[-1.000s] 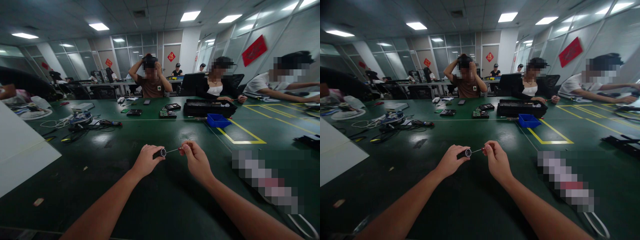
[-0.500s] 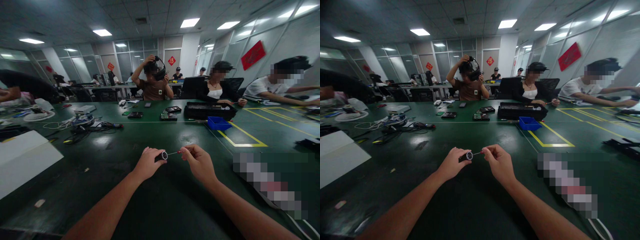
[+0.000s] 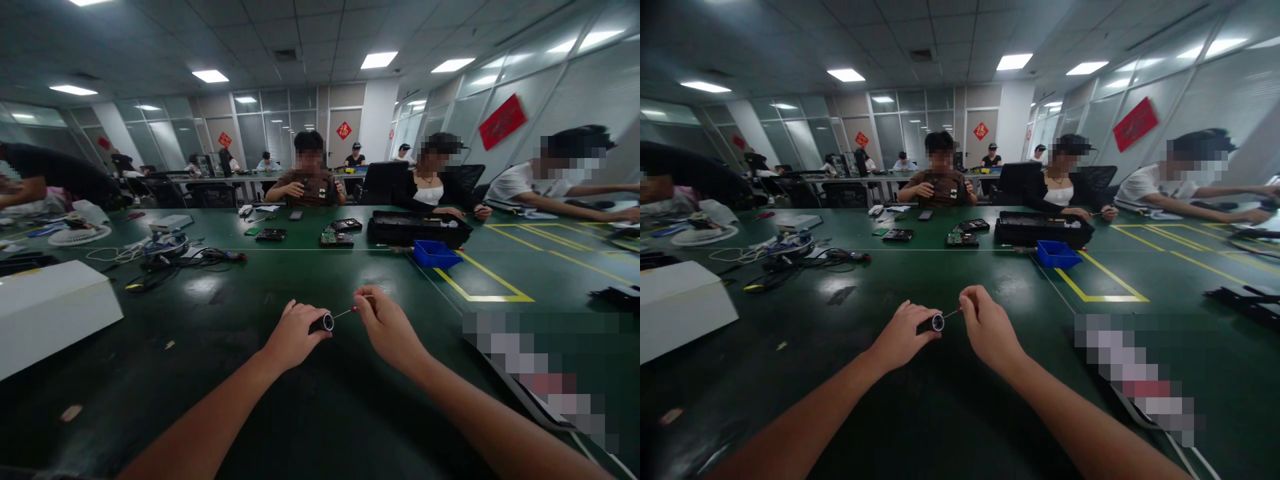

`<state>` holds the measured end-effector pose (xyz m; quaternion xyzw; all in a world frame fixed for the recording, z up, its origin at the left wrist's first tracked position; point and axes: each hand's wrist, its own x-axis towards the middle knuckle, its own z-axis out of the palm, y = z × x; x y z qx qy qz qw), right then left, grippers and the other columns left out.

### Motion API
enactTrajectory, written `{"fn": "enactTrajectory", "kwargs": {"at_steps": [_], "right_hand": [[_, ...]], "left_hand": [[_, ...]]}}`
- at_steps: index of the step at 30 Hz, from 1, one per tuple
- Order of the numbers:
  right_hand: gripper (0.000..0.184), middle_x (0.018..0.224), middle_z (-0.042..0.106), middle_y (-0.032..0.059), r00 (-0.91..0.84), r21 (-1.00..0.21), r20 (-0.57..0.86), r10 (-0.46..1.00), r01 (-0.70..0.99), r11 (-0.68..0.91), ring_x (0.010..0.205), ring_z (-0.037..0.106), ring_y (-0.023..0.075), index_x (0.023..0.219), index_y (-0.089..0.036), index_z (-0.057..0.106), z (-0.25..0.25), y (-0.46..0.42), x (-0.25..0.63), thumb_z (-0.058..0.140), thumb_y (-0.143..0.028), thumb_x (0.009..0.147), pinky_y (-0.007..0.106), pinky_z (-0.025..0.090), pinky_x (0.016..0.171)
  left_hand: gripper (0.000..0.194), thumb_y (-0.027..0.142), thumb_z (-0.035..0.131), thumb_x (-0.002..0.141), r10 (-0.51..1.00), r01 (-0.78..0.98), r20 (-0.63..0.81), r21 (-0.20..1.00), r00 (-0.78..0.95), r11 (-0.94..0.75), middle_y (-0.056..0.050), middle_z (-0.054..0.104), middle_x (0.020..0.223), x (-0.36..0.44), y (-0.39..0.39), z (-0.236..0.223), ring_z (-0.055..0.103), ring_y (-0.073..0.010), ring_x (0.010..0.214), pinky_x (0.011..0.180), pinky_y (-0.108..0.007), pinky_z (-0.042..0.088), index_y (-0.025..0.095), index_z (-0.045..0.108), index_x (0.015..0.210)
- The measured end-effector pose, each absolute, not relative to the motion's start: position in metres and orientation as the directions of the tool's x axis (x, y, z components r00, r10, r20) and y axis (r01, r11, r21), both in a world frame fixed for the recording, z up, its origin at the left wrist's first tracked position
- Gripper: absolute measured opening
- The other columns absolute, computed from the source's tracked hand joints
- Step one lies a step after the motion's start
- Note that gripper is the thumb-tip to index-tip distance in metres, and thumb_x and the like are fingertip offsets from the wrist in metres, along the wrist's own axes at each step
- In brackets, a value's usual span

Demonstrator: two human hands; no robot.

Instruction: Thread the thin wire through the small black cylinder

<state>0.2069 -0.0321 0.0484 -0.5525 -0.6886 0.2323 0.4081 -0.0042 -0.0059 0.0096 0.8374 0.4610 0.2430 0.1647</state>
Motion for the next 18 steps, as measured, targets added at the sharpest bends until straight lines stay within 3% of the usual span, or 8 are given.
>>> {"fn": "enactTrajectory", "kwargs": {"at_steps": [2, 7, 13, 16, 18], "right_hand": [[0.024, 0.083, 0.067, 0.0036, -0.036, -0.790, 0.338, 0.940, 0.532, 0.305, 0.074, 0.064, 0.0216, 0.113, -0.021, 0.056, 0.044, -0.029, 0.206, 0.041, -0.035, 0.099, 0.032, 0.046, 0.061], [0.032, 0.072, 0.065, 0.0026, -0.033, -0.755, 0.354, 0.935, 0.580, 0.306, 0.061, 0.060, 0.0201, 0.094, -0.022, 0.063, 0.035, -0.030, 0.202, 0.039, -0.043, 0.100, 0.032, 0.041, 0.056], [0.034, 0.088, 0.070, 0.0051, -0.047, -0.788, 0.349, 0.936, 0.527, 0.320, 0.075, 0.064, 0.0221, 0.126, -0.021, 0.054, 0.031, -0.031, 0.203, 0.036, -0.035, 0.101, 0.033, 0.046, 0.063], [0.037, 0.084, 0.070, 0.0053, -0.025, -0.795, 0.313, 0.949, 0.540, 0.276, 0.068, 0.063, 0.0217, 0.110, -0.022, 0.063, 0.030, -0.028, 0.204, 0.034, -0.044, 0.101, 0.033, 0.044, 0.060], [0.037, 0.086, 0.070, 0.0053, -0.018, -0.799, 0.309, 0.951, 0.537, 0.270, 0.067, 0.062, 0.0217, 0.112, -0.022, 0.063, 0.029, -0.027, 0.204, 0.035, -0.044, 0.101, 0.034, 0.044, 0.060]], "left_hand": [[0.032, 0.031, 0.072, 0.087, 0.859, 0.699, 0.262, 0.502, 0.439, -0.510, -0.002, 0.069, 0.111, -0.006, -0.005, 0.010, 0.059, -0.0246, 0.109, 0.115, -0.057, 0.025, 0.029, 0.065, 0.118], [0.029, 0.029, 0.071, 0.088, 0.861, 0.700, 0.258, 0.503, 0.438, -0.507, -0.001, 0.069, 0.109, -0.008, -0.003, 0.007, 0.059, -0.0239, 0.108, 0.112, -0.053, 0.029, 0.029, 0.066, 0.117], [0.031, 0.030, 0.069, 0.089, 0.885, 0.698, 0.250, 0.546, 0.392, -0.464, -0.003, 0.067, 0.109, -0.010, -0.001, 0.004, 0.058, -0.0240, 0.105, 0.101, -0.044, 0.039, 0.028, 0.066, 0.120], [0.030, 0.030, 0.070, 0.088, 0.887, 0.695, 0.267, 0.553, 0.376, -0.460, -0.003, 0.067, 0.107, -0.012, 0.000, 0.004, 0.058, -0.0241, 0.102, 0.097, -0.042, 0.041, 0.027, 0.067, 0.118], [0.029, 0.030, 0.070, 0.088, 0.883, 0.689, 0.268, 0.553, 0.385, -0.468, -0.003, 0.068, 0.106, -0.012, 0.000, 0.006, 0.058, -0.0243, 0.102, 0.097, -0.042, 0.040, 0.027, 0.067, 0.117]]}}
